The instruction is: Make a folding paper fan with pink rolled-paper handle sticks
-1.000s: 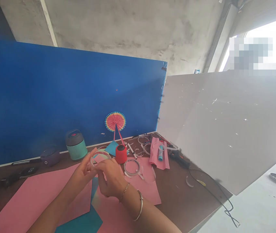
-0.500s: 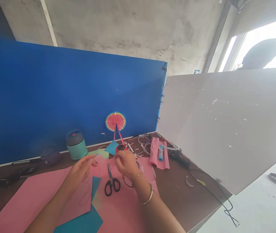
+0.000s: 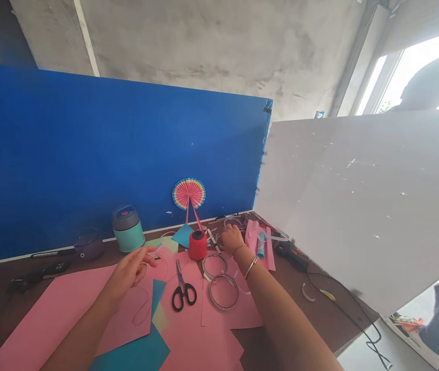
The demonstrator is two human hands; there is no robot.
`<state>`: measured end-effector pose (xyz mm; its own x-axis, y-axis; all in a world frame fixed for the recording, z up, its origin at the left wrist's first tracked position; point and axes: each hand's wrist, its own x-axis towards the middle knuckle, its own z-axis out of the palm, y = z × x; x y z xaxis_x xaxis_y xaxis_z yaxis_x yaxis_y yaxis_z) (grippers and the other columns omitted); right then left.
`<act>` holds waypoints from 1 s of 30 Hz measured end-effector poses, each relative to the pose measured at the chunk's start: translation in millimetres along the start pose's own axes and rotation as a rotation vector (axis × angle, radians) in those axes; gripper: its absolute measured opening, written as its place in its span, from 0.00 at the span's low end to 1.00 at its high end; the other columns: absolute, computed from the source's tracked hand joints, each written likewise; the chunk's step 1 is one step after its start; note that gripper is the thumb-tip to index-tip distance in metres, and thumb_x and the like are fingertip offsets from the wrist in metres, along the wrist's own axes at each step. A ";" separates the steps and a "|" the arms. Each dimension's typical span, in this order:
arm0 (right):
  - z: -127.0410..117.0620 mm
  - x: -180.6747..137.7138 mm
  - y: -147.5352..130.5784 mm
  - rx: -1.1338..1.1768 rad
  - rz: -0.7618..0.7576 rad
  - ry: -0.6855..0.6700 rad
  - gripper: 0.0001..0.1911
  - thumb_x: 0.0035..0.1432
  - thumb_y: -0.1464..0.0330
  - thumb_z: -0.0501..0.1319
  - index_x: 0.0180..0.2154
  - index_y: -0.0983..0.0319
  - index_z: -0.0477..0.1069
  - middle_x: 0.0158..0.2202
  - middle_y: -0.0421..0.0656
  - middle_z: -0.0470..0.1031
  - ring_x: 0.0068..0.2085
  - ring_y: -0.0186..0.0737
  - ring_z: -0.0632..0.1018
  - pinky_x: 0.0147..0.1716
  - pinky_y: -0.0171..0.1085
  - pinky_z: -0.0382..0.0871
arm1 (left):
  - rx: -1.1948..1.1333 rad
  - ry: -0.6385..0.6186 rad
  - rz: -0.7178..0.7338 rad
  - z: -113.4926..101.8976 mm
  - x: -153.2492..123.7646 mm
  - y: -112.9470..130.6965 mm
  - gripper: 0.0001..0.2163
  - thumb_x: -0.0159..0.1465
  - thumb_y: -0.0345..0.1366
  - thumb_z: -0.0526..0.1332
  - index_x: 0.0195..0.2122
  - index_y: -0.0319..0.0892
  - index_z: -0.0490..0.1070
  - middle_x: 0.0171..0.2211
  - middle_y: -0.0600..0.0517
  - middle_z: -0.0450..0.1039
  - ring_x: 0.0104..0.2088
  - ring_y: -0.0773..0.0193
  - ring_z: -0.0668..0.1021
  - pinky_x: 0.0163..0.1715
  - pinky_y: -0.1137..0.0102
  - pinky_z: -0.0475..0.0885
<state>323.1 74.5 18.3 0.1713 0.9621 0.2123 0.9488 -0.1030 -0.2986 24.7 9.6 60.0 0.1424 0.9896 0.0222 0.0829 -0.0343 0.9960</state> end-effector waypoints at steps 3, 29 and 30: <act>-9.9 4.0 -2.2 0.073 0.029 0.081 0.02 0.48 0.73 0.62 0.28 0.64 0.73 0.37 0.51 0.76 0.46 0.48 0.71 0.46 0.39 0.58 | -0.047 0.007 -0.019 -2.4 0.9 -0.4 0.27 0.56 0.57 0.53 0.44 0.37 0.69 0.26 0.52 0.71 0.15 0.75 0.54 0.17 0.74 0.47; -37.3 -63.2 -132.8 1.176 -0.212 -0.348 0.12 0.50 0.61 0.63 0.27 0.64 0.75 0.21 0.37 0.66 0.21 0.27 0.59 0.19 0.30 0.50 | 0.054 -0.194 0.020 -41.2 -10.3 28.2 0.19 0.60 0.53 0.54 0.38 0.41 0.68 0.19 0.59 0.54 0.21 0.69 0.55 0.21 0.73 0.48; -40.6 -60.6 -126.4 1.203 -0.183 -0.330 0.13 0.50 0.60 0.63 0.28 0.64 0.75 0.18 0.35 0.62 0.19 0.26 0.56 0.18 0.31 0.47 | 0.091 -0.191 0.010 -46.9 -8.8 27.7 0.19 0.59 0.53 0.54 0.39 0.41 0.68 0.19 0.59 0.54 0.21 0.69 0.56 0.21 0.73 0.49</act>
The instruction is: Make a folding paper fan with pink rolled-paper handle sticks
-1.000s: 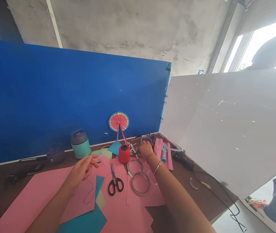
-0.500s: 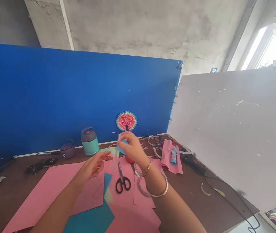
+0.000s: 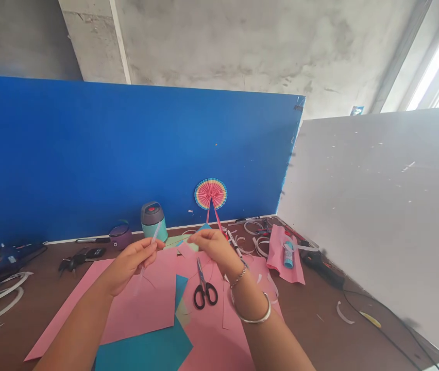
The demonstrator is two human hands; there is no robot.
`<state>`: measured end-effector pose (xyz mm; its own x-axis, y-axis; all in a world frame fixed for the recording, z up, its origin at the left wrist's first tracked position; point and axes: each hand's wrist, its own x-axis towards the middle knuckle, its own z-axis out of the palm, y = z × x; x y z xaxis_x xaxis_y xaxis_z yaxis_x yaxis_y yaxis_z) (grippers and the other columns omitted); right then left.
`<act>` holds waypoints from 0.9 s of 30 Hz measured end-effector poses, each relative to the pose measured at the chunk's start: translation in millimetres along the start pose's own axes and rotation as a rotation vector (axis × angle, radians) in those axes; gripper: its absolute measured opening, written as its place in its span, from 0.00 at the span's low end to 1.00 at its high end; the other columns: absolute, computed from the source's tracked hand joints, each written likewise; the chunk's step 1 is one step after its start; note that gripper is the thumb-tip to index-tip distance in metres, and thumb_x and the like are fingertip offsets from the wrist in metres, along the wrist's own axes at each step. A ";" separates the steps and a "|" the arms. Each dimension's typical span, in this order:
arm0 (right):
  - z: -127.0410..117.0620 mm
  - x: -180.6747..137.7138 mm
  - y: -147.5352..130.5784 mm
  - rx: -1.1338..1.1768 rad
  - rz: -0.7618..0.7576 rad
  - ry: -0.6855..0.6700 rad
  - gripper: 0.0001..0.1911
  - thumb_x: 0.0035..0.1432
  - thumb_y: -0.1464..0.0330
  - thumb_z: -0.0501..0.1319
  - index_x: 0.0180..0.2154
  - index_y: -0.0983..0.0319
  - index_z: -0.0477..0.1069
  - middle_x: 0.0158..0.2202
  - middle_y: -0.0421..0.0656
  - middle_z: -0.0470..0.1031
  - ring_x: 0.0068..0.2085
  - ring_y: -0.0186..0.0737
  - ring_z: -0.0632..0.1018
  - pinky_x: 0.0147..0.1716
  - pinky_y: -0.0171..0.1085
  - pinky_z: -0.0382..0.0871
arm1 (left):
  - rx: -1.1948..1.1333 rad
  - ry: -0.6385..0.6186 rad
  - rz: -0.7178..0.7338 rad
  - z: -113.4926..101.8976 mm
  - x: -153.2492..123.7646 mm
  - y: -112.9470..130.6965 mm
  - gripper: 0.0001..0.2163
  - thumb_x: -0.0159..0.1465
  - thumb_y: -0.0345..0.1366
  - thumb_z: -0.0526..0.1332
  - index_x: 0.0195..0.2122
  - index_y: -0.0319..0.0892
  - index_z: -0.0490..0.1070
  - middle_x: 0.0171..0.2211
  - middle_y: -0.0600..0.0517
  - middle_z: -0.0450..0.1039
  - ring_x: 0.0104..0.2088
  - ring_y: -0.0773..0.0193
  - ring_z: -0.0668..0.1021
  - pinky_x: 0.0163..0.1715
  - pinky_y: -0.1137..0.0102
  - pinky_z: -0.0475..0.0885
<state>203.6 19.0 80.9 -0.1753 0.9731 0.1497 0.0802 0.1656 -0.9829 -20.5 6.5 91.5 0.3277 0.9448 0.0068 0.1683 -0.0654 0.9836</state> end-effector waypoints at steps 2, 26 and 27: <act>-15.4 0.1 -1.9 0.027 0.002 0.016 0.14 0.50 0.59 0.63 0.28 0.65 0.75 0.15 0.32 0.54 0.18 0.26 0.50 0.17 0.32 0.41 | 0.084 -0.011 -0.029 -10.6 0.5 -3.1 0.20 0.58 0.54 0.56 0.37 0.41 0.69 0.19 0.59 0.55 0.21 0.69 0.59 0.21 0.73 0.50; 20.1 -15.8 -13.2 -0.510 -0.069 -0.155 0.10 0.56 0.67 0.56 0.27 0.64 0.72 0.24 0.38 0.68 0.25 0.30 0.65 0.23 0.31 0.59 | 0.352 0.130 -0.035 8.2 5.0 -11.1 0.10 0.62 0.38 0.45 0.24 0.44 0.53 0.21 0.58 0.53 0.24 0.66 0.60 0.27 0.71 0.54; 17.5 -18.4 -19.2 -0.510 -0.106 -0.127 0.11 0.56 0.67 0.56 0.25 0.63 0.72 0.24 0.38 0.68 0.25 0.30 0.65 0.23 0.31 0.58 | 0.466 0.162 -0.032 12.5 5.0 -13.4 0.10 0.62 0.37 0.44 0.23 0.44 0.52 0.21 0.58 0.53 0.24 0.66 0.60 0.26 0.70 0.53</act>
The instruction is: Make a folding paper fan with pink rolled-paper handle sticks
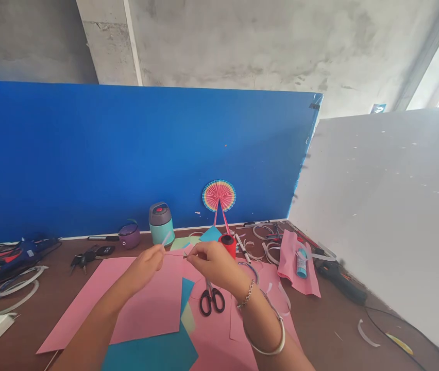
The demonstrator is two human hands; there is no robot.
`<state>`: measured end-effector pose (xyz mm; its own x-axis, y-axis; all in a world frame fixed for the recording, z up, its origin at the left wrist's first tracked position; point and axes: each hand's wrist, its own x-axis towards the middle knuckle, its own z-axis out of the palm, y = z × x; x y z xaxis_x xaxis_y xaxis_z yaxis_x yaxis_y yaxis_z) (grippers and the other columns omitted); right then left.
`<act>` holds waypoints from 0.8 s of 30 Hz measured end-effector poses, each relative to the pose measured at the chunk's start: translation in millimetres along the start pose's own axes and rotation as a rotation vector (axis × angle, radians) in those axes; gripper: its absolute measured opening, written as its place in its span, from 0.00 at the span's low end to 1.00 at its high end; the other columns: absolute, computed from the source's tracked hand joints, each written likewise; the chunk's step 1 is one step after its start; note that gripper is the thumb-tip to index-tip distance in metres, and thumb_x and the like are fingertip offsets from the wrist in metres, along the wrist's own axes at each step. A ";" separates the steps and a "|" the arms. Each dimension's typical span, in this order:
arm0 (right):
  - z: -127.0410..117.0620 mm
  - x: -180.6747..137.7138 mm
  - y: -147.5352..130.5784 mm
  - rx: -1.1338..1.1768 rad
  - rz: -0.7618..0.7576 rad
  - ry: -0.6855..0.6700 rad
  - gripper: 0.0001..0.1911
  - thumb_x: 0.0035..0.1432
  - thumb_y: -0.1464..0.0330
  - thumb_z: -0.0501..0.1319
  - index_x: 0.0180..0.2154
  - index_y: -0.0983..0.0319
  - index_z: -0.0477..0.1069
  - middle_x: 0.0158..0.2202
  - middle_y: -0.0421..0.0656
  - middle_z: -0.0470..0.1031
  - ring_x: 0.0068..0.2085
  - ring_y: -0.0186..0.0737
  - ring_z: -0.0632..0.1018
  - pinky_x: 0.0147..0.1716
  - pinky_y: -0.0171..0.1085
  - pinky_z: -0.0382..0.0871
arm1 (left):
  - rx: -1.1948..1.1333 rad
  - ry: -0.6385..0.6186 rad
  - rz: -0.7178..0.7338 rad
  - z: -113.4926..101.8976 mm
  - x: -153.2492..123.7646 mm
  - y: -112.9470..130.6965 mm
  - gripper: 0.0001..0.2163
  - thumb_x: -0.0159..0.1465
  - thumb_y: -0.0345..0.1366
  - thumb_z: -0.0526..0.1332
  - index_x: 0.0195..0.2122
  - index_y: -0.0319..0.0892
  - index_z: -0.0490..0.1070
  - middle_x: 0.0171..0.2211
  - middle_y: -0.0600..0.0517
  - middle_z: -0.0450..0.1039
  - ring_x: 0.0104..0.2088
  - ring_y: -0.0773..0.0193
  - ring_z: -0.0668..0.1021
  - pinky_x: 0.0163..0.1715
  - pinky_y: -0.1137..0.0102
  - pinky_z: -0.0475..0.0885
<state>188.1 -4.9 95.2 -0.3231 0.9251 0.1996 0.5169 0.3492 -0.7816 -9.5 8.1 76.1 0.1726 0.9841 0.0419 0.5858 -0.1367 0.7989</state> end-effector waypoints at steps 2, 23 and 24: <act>-6.9 -2.9 -7.0 0.037 -0.061 0.051 0.10 0.56 0.67 0.56 0.25 0.63 0.72 0.25 0.39 0.71 0.27 0.32 0.67 0.26 0.31 0.60 | 0.201 -0.017 0.072 11.8 -5.9 4.2 0.10 0.62 0.35 0.44 0.23 0.44 0.52 0.21 0.57 0.56 0.24 0.65 0.61 0.25 0.70 0.52; -20.2 -4.3 -0.7 -0.096 -0.016 0.147 0.12 0.56 0.65 0.53 0.24 0.62 0.67 0.20 0.37 0.64 0.24 0.32 0.63 0.24 0.32 0.58 | 0.430 -0.149 0.524 33.8 -27.9 26.2 0.10 0.66 0.33 0.45 0.28 0.44 0.60 0.26 0.52 0.67 0.27 0.62 0.66 0.25 0.70 0.55; -22.1 -3.3 2.0 -0.088 0.010 0.100 0.12 0.55 0.65 0.54 0.22 0.62 0.66 0.20 0.37 0.64 0.23 0.32 0.62 0.23 0.32 0.57 | 0.322 -0.125 0.477 29.9 -28.0 26.5 0.12 0.67 0.36 0.44 0.29 0.45 0.60 0.25 0.54 0.66 0.26 0.63 0.66 0.24 0.70 0.55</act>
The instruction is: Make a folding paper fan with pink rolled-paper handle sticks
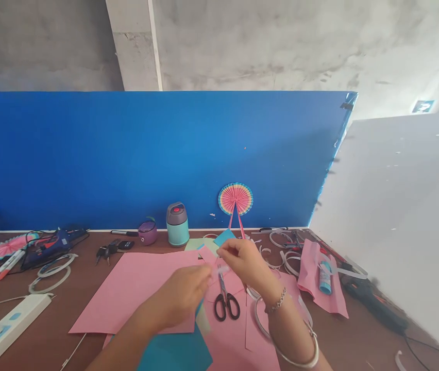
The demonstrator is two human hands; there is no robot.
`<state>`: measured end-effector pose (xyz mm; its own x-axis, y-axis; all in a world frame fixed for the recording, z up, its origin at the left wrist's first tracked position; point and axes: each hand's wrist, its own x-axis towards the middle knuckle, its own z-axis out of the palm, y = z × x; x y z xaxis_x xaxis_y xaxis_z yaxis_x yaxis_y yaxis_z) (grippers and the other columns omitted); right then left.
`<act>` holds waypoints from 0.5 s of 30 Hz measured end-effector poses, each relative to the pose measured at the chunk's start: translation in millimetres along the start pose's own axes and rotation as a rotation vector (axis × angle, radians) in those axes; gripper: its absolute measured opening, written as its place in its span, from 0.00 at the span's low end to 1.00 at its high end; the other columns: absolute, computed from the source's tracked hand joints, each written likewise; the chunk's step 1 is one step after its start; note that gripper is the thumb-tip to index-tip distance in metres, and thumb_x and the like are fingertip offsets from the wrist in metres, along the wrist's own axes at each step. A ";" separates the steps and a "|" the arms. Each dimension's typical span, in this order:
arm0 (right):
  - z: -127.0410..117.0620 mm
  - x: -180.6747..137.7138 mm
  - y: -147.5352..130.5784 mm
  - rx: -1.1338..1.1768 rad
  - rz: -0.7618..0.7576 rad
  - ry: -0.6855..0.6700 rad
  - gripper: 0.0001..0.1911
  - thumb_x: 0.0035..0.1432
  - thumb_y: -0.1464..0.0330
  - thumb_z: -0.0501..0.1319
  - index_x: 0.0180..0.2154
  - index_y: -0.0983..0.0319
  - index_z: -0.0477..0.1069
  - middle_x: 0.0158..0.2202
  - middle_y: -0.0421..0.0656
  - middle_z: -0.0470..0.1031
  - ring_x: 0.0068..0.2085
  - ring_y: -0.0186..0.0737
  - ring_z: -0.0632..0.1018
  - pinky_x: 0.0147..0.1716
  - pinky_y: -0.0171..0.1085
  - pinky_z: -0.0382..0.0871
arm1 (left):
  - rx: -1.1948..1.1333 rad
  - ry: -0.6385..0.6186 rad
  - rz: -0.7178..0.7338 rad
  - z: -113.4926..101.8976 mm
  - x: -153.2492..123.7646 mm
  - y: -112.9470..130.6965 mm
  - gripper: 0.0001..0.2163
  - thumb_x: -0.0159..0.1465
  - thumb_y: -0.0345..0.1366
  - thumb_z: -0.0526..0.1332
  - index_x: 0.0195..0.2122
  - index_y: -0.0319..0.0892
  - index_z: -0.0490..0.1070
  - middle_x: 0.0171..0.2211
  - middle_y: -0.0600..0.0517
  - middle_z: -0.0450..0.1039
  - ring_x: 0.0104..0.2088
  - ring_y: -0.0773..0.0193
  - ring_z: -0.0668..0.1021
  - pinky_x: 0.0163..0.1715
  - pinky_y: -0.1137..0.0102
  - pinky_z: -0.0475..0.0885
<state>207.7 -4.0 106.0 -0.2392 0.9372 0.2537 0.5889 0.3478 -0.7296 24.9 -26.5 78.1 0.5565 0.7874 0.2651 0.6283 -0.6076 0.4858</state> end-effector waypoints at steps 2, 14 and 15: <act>-0.9 -2.4 -0.4 -0.020 -0.002 -0.119 0.11 0.54 0.67 0.54 0.21 0.62 0.66 0.20 0.37 0.64 0.23 0.32 0.62 0.23 0.32 0.56 | -0.129 0.140 -0.131 -7.6 0.5 -6.2 0.15 0.68 0.40 0.41 0.31 0.45 0.62 0.25 0.55 0.66 0.24 0.64 0.66 0.24 0.71 0.54; 10.0 -0.2 0.2 -0.111 -0.051 -0.159 0.11 0.53 0.72 0.53 0.20 0.62 0.65 0.20 0.37 0.64 0.25 0.31 0.62 0.24 0.31 0.54 | -0.286 0.155 -0.105 -15.1 1.7 -17.0 0.17 0.68 0.40 0.45 0.41 0.47 0.74 0.37 0.50 0.75 0.37 0.60 0.73 0.36 0.70 0.65; 11.2 -2.8 -2.3 -0.121 -0.075 -0.231 0.12 0.53 0.73 0.53 0.18 0.62 0.62 0.18 0.36 0.61 0.24 0.31 0.60 0.23 0.31 0.52 | -0.286 0.200 -0.124 -15.0 2.4 -20.9 0.17 0.68 0.40 0.45 0.44 0.47 0.73 0.41 0.49 0.75 0.40 0.59 0.73 0.40 0.69 0.65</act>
<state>198.4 -7.7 99.9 -0.4471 0.8832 0.1420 0.6477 0.4291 -0.6296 4.9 -10.3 81.1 0.3510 0.8750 0.3333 0.4915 -0.4752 0.7298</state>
